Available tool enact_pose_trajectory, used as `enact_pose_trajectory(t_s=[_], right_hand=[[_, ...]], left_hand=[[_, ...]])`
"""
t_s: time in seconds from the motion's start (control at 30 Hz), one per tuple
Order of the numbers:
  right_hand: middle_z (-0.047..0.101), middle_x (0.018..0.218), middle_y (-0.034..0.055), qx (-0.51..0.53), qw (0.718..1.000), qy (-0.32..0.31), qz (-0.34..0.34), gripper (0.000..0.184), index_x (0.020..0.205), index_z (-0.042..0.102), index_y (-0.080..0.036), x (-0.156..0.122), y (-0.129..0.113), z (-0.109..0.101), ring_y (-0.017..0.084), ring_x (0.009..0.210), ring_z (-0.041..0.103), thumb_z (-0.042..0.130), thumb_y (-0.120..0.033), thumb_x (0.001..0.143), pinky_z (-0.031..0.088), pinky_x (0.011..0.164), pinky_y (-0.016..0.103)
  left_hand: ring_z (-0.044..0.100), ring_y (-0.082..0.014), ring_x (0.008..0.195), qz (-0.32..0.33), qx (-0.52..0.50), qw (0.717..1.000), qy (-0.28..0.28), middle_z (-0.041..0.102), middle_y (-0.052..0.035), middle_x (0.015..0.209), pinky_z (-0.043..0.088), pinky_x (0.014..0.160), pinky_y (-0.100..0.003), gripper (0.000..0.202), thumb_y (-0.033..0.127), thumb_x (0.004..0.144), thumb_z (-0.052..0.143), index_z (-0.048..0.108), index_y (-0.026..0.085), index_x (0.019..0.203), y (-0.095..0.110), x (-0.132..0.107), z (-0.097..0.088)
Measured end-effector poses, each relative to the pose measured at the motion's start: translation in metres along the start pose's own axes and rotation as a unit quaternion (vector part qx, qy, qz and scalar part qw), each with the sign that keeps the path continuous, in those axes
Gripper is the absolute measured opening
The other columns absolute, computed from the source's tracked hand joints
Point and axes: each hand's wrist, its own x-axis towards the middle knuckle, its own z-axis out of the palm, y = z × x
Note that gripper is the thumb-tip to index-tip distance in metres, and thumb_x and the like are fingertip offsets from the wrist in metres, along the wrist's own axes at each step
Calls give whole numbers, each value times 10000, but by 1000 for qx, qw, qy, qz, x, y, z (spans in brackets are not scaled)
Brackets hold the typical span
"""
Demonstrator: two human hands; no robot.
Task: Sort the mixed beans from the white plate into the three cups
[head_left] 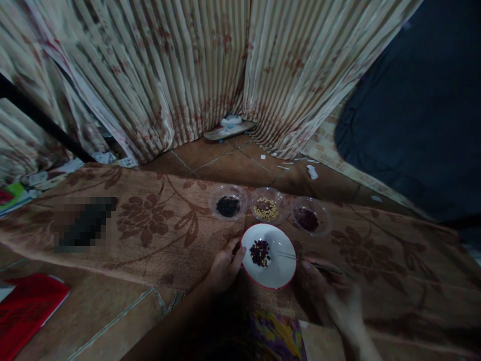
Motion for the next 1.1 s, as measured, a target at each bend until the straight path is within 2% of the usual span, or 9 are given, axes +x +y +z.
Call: enact_pose_trajectory(t_s=[0.07, 0.13, 0.3, 0.57, 0.7, 1.1], right_hand=[[716, 864, 84, -2, 999, -51, 4, 225, 816, 710, -178, -8, 4, 4, 225, 819, 667, 671, -383, 730, 542, 741, 344], [713, 871, 82, -7, 997, -73, 9, 223, 808, 710, -182, -13, 8, 7, 226, 837, 665, 662, -389, 739, 543, 752, 344], [709, 880, 84, -13, 999, -50, 7, 235, 802, 708, -191, -17, 14, 16, 231, 855, 661, 660, -413, 740, 543, 760, 354], [704, 903, 78, -33, 997, -70, -7, 235, 812, 705, -202, -16, 17, 20, 232, 893, 651, 635, -421, 764, 525, 780, 353], [705, 907, 73, -29, 998, -59, -5, 241, 823, 707, -203, -17, 17, 21, 224, 891, 652, 640, -425, 758, 521, 788, 349], [699, 909, 76, -35, 998, -51, -26, 242, 815, 700, -205, -16, 17, 24, 231, 897, 644, 622, -429, 766, 515, 798, 366]], left_hand=[[633, -174, 819, 4, 2, 1000, -1, 690, -33, 934, 460, 746, -253, 328, 346, 908, 422, 544, 193, 1172, 0, 0, 0], [631, -175, 782, 2, 4, 1000, -8, 688, -34, 890, 462, 719, -257, 342, 354, 911, 415, 539, 186, 1182, -1, 0, 0], [619, -164, 680, -5, -2, 1000, -12, 682, -28, 814, 465, 668, -256, 367, 373, 913, 409, 531, 172, 1194, -2, 1, 1], [630, -169, 723, 0, -12, 1000, -15, 691, -35, 854, 471, 683, -254, 374, 367, 910, 417, 531, 175, 1209, -4, 1, 1], [626, -164, 691, -3, -4, 1000, -15, 693, -34, 849, 468, 687, -258, 382, 363, 910, 420, 520, 175, 1228, -5, 0, 1], [633, -178, 798, 9, -13, 1000, -11, 696, -50, 940, 473, 743, -266, 361, 362, 914, 419, 533, 185, 1207, -2, 0, 0]])
